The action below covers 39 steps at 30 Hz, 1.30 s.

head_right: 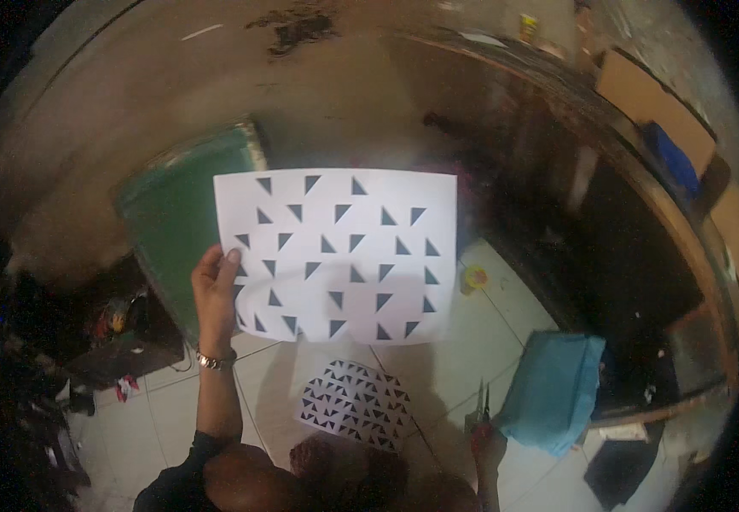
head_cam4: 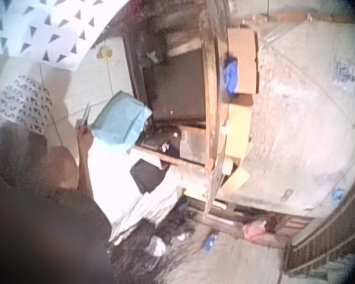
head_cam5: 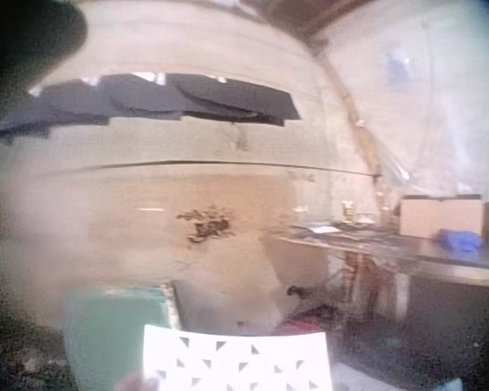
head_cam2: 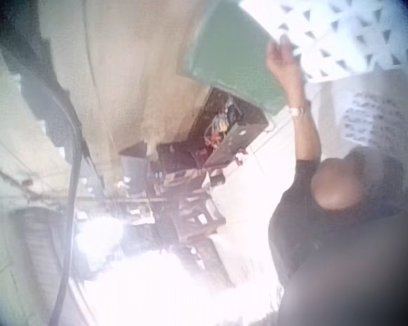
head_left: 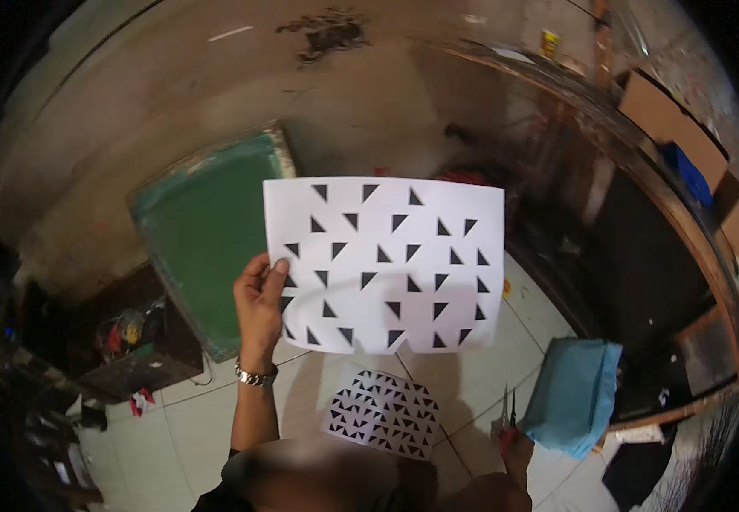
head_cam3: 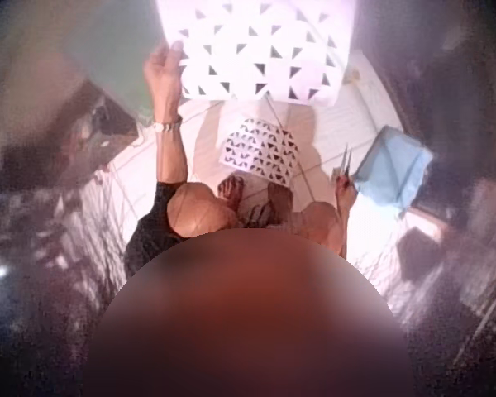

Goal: The person uses a hairdryer to dry a green ink screen, then cuts a triangular-patterned stencil with scissors. The screen is set aside and the stencil is trimmed to size.

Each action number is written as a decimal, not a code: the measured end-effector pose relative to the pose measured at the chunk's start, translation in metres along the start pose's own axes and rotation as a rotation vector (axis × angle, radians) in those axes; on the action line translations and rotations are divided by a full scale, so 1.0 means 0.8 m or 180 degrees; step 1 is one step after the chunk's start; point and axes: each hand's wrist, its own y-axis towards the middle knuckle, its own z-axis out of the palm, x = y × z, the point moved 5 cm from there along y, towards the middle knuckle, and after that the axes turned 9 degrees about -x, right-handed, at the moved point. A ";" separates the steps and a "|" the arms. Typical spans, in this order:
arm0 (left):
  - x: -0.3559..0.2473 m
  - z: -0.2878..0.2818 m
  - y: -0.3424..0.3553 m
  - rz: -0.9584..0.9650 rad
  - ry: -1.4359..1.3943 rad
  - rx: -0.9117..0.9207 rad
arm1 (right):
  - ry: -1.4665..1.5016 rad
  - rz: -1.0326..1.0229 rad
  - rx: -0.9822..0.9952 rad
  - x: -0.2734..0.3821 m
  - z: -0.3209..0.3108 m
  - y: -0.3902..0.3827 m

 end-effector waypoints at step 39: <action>0.038 -0.007 -0.053 0.0819 0.0783 -0.0551 | 0.2524 -0.0336 0.2185 0.326 0.040 0.033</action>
